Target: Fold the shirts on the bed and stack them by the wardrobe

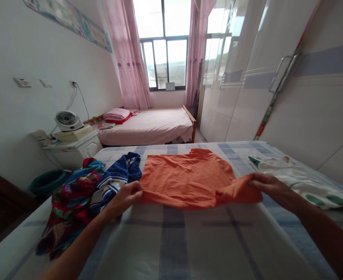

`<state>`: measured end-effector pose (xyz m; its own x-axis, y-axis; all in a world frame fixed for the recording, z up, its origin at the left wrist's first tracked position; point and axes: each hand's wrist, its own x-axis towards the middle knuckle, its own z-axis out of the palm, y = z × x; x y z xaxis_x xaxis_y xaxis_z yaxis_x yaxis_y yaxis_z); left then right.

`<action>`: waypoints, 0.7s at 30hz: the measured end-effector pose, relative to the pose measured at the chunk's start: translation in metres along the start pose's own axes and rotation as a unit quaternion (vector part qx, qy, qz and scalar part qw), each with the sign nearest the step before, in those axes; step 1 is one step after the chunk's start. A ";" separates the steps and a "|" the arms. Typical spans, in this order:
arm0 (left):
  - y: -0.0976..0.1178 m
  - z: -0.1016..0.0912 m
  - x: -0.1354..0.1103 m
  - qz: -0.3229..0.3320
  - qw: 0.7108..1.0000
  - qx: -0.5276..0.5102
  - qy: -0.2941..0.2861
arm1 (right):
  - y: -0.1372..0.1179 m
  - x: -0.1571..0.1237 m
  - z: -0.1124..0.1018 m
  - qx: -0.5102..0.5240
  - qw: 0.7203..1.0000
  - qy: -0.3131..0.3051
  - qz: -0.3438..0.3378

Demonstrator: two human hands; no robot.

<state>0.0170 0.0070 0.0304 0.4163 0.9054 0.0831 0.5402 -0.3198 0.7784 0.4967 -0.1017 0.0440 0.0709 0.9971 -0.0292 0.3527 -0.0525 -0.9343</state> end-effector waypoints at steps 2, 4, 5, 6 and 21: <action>-0.006 0.004 0.024 -0.077 0.989 -0.103 0.070 | 0.000 0.026 0.002 0.037 0.997 0.069 -0.008; -0.015 0.010 0.041 -0.138 0.967 -0.167 0.130 | 0.006 0.044 0.004 0.032 0.993 0.115 0.010; -0.019 0.012 0.045 -0.153 0.960 -0.182 0.145 | 0.012 0.049 0.005 0.017 0.991 0.128 0.025; -0.024 0.014 0.047 -0.160 0.958 -0.190 0.147 | 0.019 0.051 0.005 -0.006 0.989 0.139 0.039; 0.000 0.021 0.031 -0.091 0.942 -0.222 0.236 | 0.014 0.012 0.019 -0.055 0.967 0.244 -0.042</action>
<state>0.0451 0.0294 0.0196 -0.0820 0.9905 0.1101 0.1690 -0.0951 0.9810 0.4848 -0.0892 0.0238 0.4603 0.8540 0.2425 0.4721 -0.0041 -0.8815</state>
